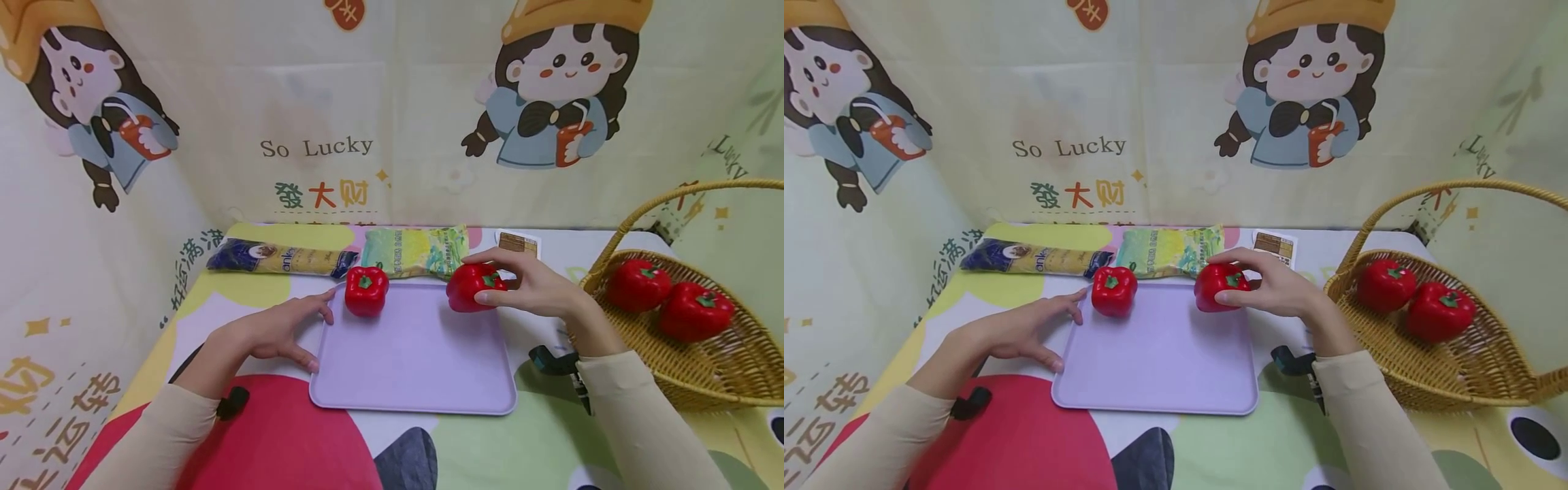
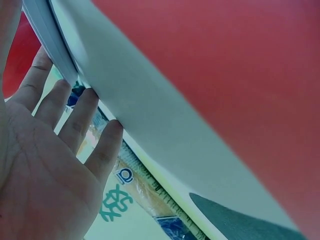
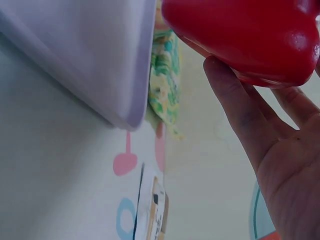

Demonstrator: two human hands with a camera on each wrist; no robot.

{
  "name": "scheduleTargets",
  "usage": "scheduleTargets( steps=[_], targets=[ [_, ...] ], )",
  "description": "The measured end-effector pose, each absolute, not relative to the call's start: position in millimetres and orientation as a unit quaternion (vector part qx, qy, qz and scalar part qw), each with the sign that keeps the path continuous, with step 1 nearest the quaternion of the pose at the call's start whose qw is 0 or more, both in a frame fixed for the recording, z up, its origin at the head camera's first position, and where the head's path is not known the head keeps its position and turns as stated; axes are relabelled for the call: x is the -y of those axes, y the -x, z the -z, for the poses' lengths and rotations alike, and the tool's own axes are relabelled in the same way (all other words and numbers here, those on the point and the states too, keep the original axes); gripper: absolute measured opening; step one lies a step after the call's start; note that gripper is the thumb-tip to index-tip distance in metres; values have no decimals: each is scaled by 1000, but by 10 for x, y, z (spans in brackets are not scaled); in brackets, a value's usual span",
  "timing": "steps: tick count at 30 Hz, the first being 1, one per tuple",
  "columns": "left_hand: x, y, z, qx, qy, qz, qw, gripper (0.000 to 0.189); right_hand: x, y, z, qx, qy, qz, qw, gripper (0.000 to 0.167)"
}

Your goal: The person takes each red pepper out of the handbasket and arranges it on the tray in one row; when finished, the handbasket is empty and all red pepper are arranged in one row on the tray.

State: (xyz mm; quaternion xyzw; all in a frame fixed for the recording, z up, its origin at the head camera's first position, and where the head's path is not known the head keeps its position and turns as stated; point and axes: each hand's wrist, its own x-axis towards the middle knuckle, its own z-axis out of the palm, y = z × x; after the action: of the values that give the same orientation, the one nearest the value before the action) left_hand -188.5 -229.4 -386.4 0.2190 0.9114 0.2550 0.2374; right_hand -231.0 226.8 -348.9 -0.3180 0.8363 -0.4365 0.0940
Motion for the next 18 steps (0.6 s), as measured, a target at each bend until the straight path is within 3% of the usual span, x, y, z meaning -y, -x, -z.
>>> scheduleTargets(
  steps=[18],
  targets=[
    [2284, 1896, 3839, -912, -224, -247, 239, 70, -1948, 2405, 3475, -832, 330, 432, 109, 62]
  ],
)
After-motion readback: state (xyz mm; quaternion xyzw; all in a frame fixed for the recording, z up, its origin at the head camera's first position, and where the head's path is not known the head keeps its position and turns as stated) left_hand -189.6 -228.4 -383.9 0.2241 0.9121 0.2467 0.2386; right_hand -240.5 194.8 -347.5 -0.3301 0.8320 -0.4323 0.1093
